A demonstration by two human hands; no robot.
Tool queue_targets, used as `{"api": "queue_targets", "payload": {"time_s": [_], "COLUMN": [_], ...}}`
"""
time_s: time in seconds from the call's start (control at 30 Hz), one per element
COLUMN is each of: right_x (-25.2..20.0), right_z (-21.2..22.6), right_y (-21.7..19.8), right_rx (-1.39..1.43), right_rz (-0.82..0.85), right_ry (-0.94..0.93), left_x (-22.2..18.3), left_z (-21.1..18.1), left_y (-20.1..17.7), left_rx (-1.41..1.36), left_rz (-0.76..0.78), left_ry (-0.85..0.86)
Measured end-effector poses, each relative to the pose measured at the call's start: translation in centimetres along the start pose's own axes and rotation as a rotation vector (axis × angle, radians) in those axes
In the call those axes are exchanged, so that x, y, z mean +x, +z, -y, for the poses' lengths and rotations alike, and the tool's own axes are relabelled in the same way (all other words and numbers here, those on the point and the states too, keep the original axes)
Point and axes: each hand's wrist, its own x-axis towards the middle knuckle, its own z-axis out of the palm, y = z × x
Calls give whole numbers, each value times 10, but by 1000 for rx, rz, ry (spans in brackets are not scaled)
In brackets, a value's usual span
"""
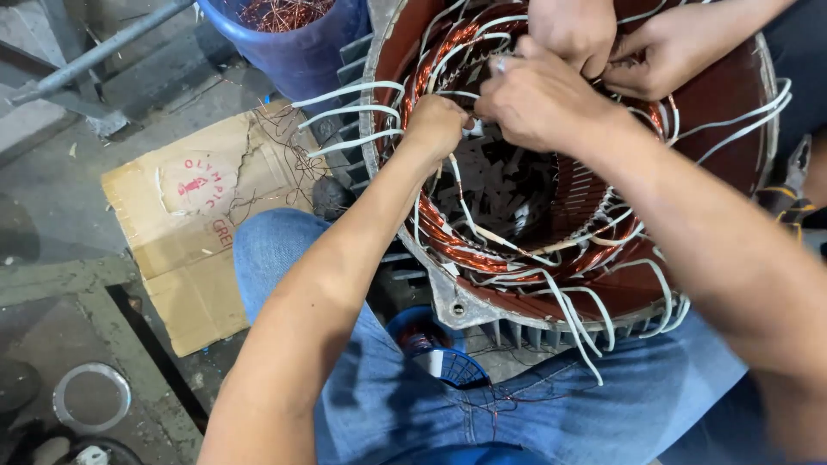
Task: Securing copper windings in a large electric motor stator using ties and crimping wire ends with a tool.
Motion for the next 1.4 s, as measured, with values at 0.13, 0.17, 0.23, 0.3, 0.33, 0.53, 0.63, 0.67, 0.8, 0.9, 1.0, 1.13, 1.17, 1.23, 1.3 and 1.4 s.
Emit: {"api": "queue_targets", "payload": {"time_s": [0.13, 0.17, 0.23, 0.3, 0.33, 0.53, 0.63, 0.67, 0.8, 0.9, 1.0, 1.13, 1.17, 1.23, 1.3, 1.4], "right_x": [-21, -23, -22, -19, -20, -26, -22, -21, -15, -13, -8, 0, -3, 7, -8, -40], "right_z": [-8, -2, 11, 15, 18, 19, 17, 18, 19, 22, 23, 30, 36, 45, 32, 24], "right_y": [83, 90, 104, 95, 92, 60, 76, 72, 74, 99, 107, 119, 117, 103, 93, 50], "right_rx": [625, 625, 1037, 1081, 1128, 1161, 1096, 1097, 681, 726, 968, 1224, 1223, 1220, 1047, 785], "right_rz": [-289, -287, -223, -221, -212, -210, -282, -287, -396, -398, -334, -334, -343, -361, -292, -120], "right_ry": [177, 176, 480, 508, 547, 453, 448, 449, 274, 336, 467, 542, 534, 606, 589, 516], "left_x": [54, 55, 59, 64, 64, -1, 16, 21, 38, 32, 33, 36, 26, 15, -1, -5], "left_z": [53, 55, 55, 56, 59, 1, 20, 24, 40, 40, 34, 31, 33, 23, 4, 1], "left_y": [21, 23, 23, 22, 24, -8, 4, 5, 6, 8, 7, 10, 12, 3, 3, -1], "left_rx": [93, 91, 120, 158, 196, 652, 249, 253, 212, 139, 117, 161, 164, 252, 225, 388], "left_rz": [-136, -136, -157, -156, -144, -10, -108, -107, -145, -144, -131, -134, -141, -167, -125, -110], "left_ry": [40, 38, 24, 33, 36, 425, 167, 170, 113, 121, 134, 119, 127, 188, 248, 303]}}
